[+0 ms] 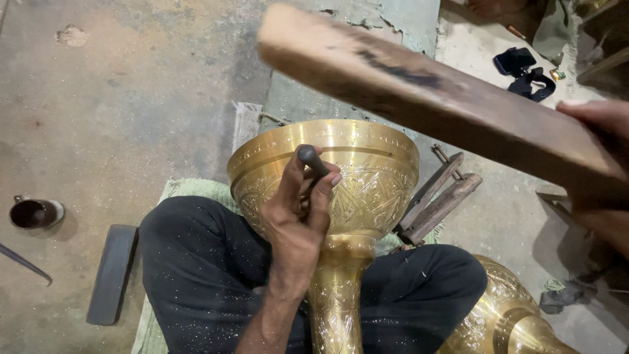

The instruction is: The person sits on the floor and uses a chisel and wooden mallet to engrave decorative patterns on a brass vessel. They periodically sharpen the chisel on a sharpening stone and continue engraving the curved surface of the vessel.

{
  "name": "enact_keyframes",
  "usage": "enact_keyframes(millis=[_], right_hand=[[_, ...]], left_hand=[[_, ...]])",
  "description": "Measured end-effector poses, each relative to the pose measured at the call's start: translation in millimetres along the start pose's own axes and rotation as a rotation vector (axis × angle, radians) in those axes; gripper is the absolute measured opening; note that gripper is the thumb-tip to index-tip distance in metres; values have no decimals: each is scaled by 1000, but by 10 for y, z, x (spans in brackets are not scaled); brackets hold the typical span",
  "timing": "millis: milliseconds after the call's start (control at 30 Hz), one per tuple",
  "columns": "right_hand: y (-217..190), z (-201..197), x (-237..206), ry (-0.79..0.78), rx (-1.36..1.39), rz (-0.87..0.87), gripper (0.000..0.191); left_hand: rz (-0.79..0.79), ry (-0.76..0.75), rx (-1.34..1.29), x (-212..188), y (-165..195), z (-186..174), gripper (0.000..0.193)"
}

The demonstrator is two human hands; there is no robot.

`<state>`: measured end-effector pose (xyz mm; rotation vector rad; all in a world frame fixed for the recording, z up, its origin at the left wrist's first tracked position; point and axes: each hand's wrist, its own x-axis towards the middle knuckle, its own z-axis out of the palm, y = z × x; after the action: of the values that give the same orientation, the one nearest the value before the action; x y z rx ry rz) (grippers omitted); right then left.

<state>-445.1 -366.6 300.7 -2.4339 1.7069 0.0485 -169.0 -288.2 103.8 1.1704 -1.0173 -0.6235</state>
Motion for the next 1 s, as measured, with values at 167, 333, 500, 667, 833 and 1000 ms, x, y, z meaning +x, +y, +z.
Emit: enact_keyframes(millis=[167, 333, 500, 667, 833, 1000], right_hand=[[-213, -78, 129, 15, -23, -70, 93], [-507, -196, 269, -118, -212, -163, 92], [-830, -241, 286, -6, -107, -293, 72], [-1055, -217, 347, 43, -181, -370, 58], [-1198, -223, 364, -47, -220, -381, 53], [-1258, -212, 332, 106, -83, -420, 52]], left_hand=[[5, 10, 20, -27, 61, 31, 22], [-62, 11, 69, -16, 53, 28, 25], [-83, 19, 45, -2, 0, 38, 29], [-108, 21, 106, -25, -23, 42, 32], [-70, 36, 148, -31, -52, 46, 28], [-36, 59, 79, -41, -62, 59, 25]])
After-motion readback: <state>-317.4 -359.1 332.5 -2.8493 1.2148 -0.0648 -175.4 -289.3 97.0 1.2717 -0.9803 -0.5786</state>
